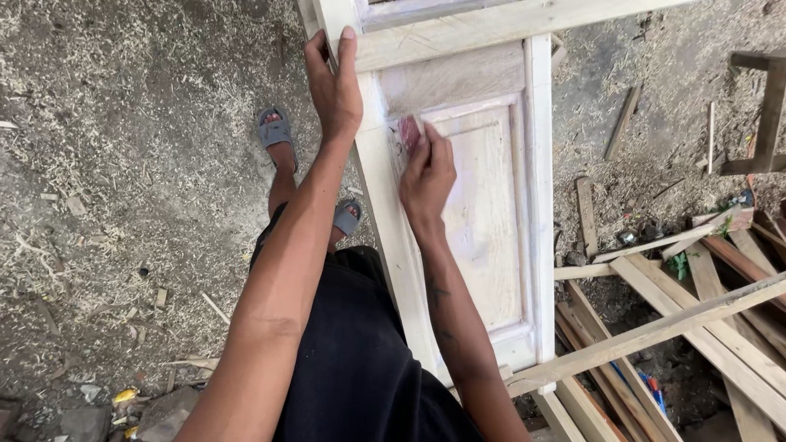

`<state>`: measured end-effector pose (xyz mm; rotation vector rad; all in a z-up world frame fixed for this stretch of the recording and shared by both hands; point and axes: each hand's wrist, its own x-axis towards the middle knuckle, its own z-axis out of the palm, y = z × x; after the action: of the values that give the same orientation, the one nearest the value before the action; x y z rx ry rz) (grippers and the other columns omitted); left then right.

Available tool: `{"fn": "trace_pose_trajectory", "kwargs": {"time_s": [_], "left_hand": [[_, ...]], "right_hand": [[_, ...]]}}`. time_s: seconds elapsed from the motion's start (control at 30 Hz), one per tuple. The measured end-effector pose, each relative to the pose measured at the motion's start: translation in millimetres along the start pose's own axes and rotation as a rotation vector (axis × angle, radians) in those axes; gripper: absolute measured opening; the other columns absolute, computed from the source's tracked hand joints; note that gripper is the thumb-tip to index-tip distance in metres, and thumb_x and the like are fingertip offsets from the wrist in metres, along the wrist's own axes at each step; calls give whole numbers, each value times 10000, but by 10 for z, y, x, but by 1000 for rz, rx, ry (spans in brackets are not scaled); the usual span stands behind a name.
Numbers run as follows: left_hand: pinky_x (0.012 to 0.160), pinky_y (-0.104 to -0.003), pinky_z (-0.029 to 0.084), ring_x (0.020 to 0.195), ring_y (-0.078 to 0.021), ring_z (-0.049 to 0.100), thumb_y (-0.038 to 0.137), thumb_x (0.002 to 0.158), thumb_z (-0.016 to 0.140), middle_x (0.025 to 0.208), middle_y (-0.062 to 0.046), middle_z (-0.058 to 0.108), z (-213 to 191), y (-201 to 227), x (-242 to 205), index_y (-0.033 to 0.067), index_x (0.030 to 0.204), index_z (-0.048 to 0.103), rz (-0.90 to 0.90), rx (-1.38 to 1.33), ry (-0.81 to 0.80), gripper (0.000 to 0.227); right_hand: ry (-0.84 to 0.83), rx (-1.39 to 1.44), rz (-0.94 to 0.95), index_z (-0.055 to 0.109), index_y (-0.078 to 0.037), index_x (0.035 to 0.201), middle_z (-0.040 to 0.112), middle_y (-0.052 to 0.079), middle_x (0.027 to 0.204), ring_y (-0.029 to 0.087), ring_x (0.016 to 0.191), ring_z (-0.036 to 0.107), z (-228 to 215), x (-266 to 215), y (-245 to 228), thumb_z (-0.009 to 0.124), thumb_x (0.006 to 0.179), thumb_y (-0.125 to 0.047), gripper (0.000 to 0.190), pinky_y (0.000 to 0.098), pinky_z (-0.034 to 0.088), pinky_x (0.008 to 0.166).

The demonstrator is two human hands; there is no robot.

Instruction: The person sands the surface of a white wooden door frame using a sanding block. They move the sanding block along the edges and flat surfaces of the frame, smoothing the wood.

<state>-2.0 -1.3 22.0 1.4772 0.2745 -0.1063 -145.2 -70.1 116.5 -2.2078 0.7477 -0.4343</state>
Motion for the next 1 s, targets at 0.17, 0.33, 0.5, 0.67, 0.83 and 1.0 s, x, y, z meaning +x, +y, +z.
{"fn": "trace_pose_trajectory", "kwargs": {"time_s": [0.17, 0.33, 0.5, 0.67, 0.83, 1.0], "left_hand": [[1123, -437, 429, 1327, -337, 566, 595, 989, 573, 1398, -232, 575, -2, 47, -27, -20, 1443, 451, -37, 1, -3, 774], [1133, -430, 426, 1333, -333, 568, 604, 994, 570, 1394, -231, 581, 14, 12, 3, -13, 1426, 486, -15, 43, 21, 758], [1082, -440, 465, 1291, -334, 584, 641, 952, 574, 1329, -220, 583, 13, 50, 14, 3, 1422, 469, -50, 27, 2, 800], [1094, -458, 452, 1285, -337, 578, 636, 960, 581, 1336, -223, 585, -11, 24, -21, -10, 1417, 484, -54, 36, -5, 797], [1109, -453, 427, 1299, -328, 562, 612, 963, 600, 1362, -228, 574, 10, 80, -11, -24, 1416, 480, -53, 32, 20, 790], [1091, -440, 450, 1269, -316, 582, 604, 962, 596, 1333, -226, 589, -21, 80, -62, -26, 1403, 493, -67, 33, 3, 775]], "right_hand": [[-9, -167, -122, 632, 42, 1305, 654, 199, 995, 321, 859, 666, 254, 34, -140, 595, 1041, -103, 303, 402, 546, 742], [-7, -176, -166, 661, 25, 1235, 683, 184, 984, 322, 858, 698, 257, 75, -60, 688, 1021, -194, 307, 398, 563, 751], [-40, -110, -199, 719, 29, 1120, 698, 178, 911, 314, 760, 708, 343, 389, -78, 715, 988, -207, 270, 389, 565, 684], [-62, -238, -279, 752, 26, 1122, 671, 190, 812, 326, 649, 678, 304, 343, -21, 723, 998, -142, 211, 409, 519, 589], [13, -245, -388, 760, -10, 1085, 702, 157, 779, 305, 596, 679, 373, 380, 46, 718, 989, -149, 174, 390, 525, 550], [7, -250, -477, 735, 5, 1121, 711, 162, 822, 300, 657, 701, 424, 514, 147, 701, 1039, -152, 180, 377, 546, 590]]}}
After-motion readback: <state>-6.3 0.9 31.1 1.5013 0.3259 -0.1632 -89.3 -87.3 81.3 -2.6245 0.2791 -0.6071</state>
